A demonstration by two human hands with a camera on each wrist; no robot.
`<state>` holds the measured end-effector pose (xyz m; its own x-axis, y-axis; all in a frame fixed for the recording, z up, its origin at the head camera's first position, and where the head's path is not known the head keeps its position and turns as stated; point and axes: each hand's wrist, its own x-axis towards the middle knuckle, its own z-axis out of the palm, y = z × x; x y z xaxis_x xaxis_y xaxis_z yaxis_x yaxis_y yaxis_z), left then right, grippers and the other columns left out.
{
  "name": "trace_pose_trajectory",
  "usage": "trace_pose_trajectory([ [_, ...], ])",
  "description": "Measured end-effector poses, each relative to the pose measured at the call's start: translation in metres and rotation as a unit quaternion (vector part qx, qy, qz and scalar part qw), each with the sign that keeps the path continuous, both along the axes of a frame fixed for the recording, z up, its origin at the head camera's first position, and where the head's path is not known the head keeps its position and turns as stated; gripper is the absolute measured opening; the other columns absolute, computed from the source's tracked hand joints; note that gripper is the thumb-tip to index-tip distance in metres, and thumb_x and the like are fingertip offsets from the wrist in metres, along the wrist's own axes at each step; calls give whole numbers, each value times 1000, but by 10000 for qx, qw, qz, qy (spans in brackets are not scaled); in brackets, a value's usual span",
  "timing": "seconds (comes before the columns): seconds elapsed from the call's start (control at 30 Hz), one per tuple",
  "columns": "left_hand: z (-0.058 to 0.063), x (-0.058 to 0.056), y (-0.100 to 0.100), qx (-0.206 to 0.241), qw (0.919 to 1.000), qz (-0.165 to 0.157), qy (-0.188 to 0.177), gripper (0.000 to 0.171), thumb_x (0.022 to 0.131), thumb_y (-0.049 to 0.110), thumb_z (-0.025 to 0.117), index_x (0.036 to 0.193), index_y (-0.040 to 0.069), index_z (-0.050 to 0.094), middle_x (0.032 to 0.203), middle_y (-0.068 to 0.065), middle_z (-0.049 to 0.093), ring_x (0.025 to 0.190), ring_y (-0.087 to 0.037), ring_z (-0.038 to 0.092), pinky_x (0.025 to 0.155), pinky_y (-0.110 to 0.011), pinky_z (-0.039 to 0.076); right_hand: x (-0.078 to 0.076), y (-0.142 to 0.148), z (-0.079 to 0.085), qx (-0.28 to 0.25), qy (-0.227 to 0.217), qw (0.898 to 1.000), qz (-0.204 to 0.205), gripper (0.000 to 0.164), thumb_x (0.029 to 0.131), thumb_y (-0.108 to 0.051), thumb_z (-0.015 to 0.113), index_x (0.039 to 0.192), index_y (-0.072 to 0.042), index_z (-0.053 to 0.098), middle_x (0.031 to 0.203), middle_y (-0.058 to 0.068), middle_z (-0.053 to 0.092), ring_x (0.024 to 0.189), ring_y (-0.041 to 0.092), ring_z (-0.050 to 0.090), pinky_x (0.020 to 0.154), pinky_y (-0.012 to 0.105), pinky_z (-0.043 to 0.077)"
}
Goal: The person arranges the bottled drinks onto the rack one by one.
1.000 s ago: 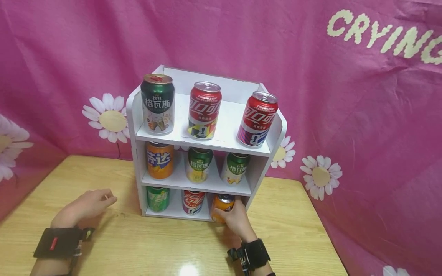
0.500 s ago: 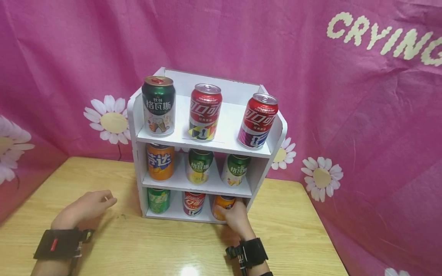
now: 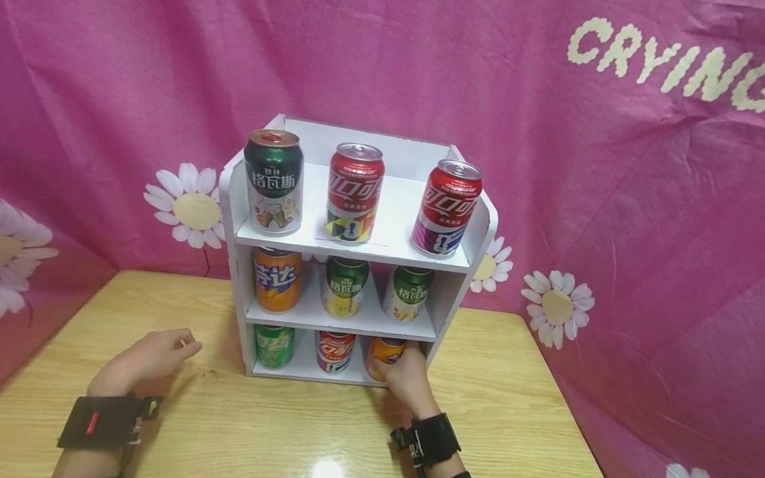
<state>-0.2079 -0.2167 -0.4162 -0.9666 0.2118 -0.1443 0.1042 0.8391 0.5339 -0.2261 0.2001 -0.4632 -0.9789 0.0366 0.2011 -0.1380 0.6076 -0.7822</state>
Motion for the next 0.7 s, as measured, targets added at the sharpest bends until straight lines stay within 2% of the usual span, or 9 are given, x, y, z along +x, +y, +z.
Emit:
trace_pose_trajectory([
  [0.23,-1,0,0,23,10000,-19,25,24,97,28,51,97,5,58,71,-3,48,70,-20,47,60,-34,38,1,-4,-1,398,291,9987,-107,68,74,-18,81,124,2,41,103,15,62,91,26,62,79,40,51],
  [0.33,-1,0,0,13,10000,3,36,26,97,30,51,97,5,58,73,-3,50,71,-21,48,61,-35,39,2,-4,-1,219,286,9993,-37,69,73,-18,82,124,2,40,103,14,61,90,24,61,79,39,50],
  [0.53,0,0,-2,7,10000,37,6,27,97,30,50,98,5,58,74,-3,51,72,-21,49,62,-36,40,3,-2,-1,-253,233,9993,159,72,72,-8,81,128,0,37,109,16,57,96,27,59,84,42,48],
  [0.7,0,0,-2,28,10000,69,-33,26,97,30,50,98,5,58,73,-3,50,72,-21,48,61,-35,39,2,-3,0,-35,331,9994,61,72,72,-7,80,128,2,37,110,19,57,98,30,59,84,44,48],
])
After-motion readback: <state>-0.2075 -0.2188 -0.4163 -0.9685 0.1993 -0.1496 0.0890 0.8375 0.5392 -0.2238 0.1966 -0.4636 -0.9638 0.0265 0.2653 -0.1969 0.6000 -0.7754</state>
